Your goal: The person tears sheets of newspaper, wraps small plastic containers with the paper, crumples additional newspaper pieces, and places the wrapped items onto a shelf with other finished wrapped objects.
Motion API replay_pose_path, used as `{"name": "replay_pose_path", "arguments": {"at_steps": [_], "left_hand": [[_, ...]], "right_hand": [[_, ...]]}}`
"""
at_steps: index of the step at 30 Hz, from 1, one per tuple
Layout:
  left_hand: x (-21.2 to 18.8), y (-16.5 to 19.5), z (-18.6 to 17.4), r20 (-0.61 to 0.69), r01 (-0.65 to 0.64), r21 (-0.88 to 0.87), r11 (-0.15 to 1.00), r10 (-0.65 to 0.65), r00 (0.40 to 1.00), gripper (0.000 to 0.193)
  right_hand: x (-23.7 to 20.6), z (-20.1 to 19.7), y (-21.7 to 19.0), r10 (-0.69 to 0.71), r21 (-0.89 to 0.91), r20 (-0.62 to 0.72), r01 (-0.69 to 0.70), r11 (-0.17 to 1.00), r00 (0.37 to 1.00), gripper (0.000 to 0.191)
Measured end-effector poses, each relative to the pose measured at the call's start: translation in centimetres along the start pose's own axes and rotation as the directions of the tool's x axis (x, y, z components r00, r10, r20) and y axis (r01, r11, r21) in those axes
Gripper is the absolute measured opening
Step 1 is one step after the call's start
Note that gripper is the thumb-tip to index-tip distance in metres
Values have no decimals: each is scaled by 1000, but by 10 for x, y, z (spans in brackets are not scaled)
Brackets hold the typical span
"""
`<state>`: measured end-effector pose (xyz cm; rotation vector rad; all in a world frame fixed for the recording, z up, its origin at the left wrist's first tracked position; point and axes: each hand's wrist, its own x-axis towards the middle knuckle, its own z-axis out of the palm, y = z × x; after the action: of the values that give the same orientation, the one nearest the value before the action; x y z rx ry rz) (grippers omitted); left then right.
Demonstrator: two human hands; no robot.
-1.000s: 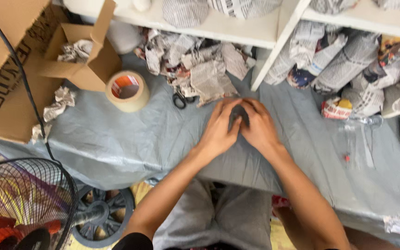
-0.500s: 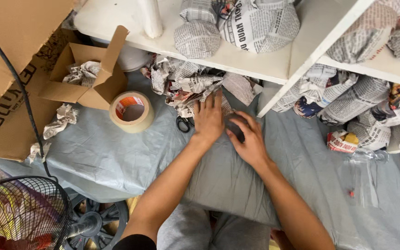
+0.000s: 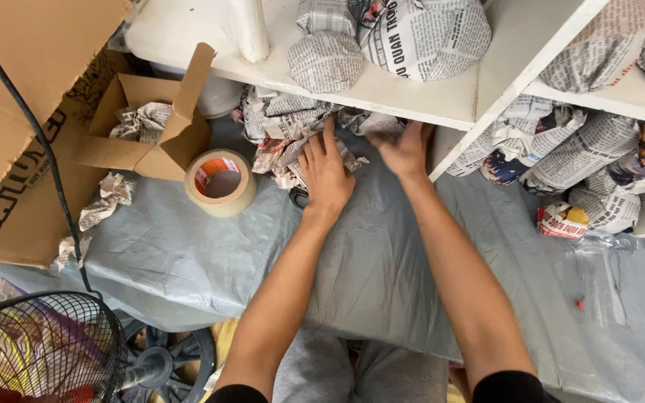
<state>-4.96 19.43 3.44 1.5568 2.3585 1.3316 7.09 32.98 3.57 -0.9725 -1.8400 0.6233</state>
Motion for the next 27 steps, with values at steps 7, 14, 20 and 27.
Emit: {"name": "replay_pose_path", "arguments": {"at_steps": [7, 14, 20, 27], "left_hand": [[7, 9, -5, 20, -43, -150, 988, 46, 999, 91], [6, 15, -12, 272, 112, -659, 744, 96, 958, 98], [12, -4, -3, 525, 498, -848, 182, 161, 836, 52], [6, -7, -7, 153, 86, -833, 547, 78, 985, 43]], "right_hand": [[-26, -22, -3, -60, -97, -7, 59, 994, 998, 41], [-105, -83, -71, -420, -295, 236, 476, 828, 876, 42], [-121, -96, -81, -312, -249, 454, 455, 855, 834, 44], [-126, -91, -80, -347, -166, 407, 442, 882, 845, 32]]}}
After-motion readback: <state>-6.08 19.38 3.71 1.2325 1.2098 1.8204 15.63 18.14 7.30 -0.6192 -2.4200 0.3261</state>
